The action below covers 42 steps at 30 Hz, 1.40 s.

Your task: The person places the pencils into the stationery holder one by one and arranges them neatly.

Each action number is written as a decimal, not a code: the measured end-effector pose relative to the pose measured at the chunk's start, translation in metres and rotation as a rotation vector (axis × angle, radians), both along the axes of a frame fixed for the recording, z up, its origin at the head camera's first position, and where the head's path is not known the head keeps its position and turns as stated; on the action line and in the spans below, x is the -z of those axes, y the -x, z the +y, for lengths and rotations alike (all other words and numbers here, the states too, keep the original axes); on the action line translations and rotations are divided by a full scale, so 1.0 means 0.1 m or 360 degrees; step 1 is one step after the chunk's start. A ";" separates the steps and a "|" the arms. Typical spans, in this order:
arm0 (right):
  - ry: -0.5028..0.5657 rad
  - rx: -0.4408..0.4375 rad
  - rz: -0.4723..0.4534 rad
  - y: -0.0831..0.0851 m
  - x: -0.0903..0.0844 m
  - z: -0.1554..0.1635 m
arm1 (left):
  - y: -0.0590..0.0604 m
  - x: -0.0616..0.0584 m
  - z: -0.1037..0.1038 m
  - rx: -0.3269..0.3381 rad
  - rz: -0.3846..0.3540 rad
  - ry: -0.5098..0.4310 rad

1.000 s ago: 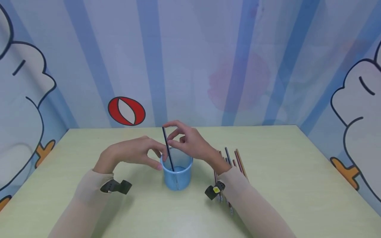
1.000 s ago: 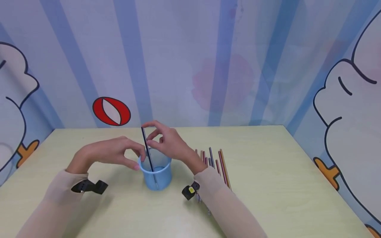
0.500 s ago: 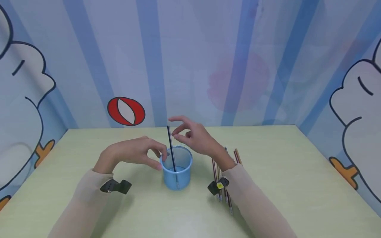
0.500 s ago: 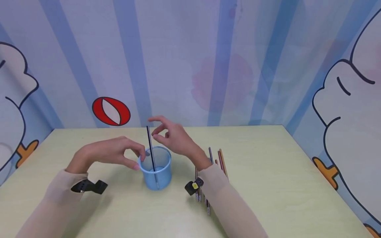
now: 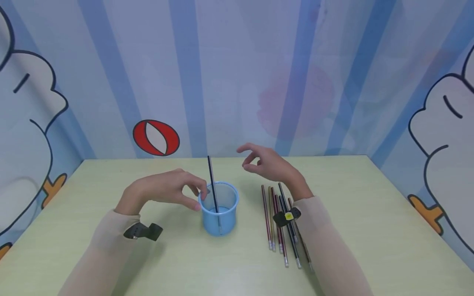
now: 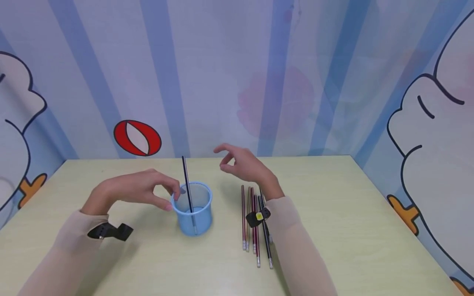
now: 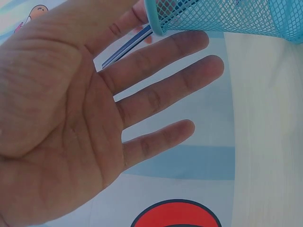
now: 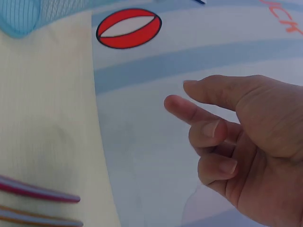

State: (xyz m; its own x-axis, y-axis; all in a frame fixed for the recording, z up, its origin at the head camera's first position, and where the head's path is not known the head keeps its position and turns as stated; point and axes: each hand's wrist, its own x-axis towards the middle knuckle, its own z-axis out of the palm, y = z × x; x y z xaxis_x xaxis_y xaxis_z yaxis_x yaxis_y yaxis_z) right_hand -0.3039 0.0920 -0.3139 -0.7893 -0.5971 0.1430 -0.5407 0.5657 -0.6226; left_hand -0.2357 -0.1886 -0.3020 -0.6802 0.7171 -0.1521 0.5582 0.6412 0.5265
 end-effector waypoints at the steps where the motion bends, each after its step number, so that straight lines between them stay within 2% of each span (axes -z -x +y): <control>1: -0.0015 0.0021 -0.0011 0.02 0.01 0.03 | 0.00 0.00 0.00 -0.0001 0.0000 0.0000; 9: -0.0100 0.0157 -0.0062 0.13 0.12 0.17 | 0.00 0.01 -0.02 0.0022 -0.0006 -0.0022; 13: -0.0223 0.0170 -0.0104 0.16 0.15 0.21 | 0.00 0.00 -0.02 0.0031 -0.0003 -0.0031; 22: -0.0558 0.0183 -0.0354 0.18 0.29 0.25 | 0.00 0.00 -0.02 0.0012 -0.0009 -0.0017; 27: -0.0676 0.0284 -0.0421 0.16 0.35 0.23 | 0.01 0.01 -0.01 0.0013 -0.0016 -0.0021; 31: -0.0670 0.0389 -0.0402 0.14 0.38 0.20 | 0.01 0.00 -0.02 0.0011 -0.0013 -0.0031; 36: -0.0616 0.0470 -0.0455 0.09 0.43 0.13 | 0.01 0.02 -0.02 0.0033 -0.0009 -0.0034; 42: -0.0633 0.0520 -0.0381 0.09 0.49 0.03 | 0.01 0.03 -0.03 0.0026 -0.0003 -0.0024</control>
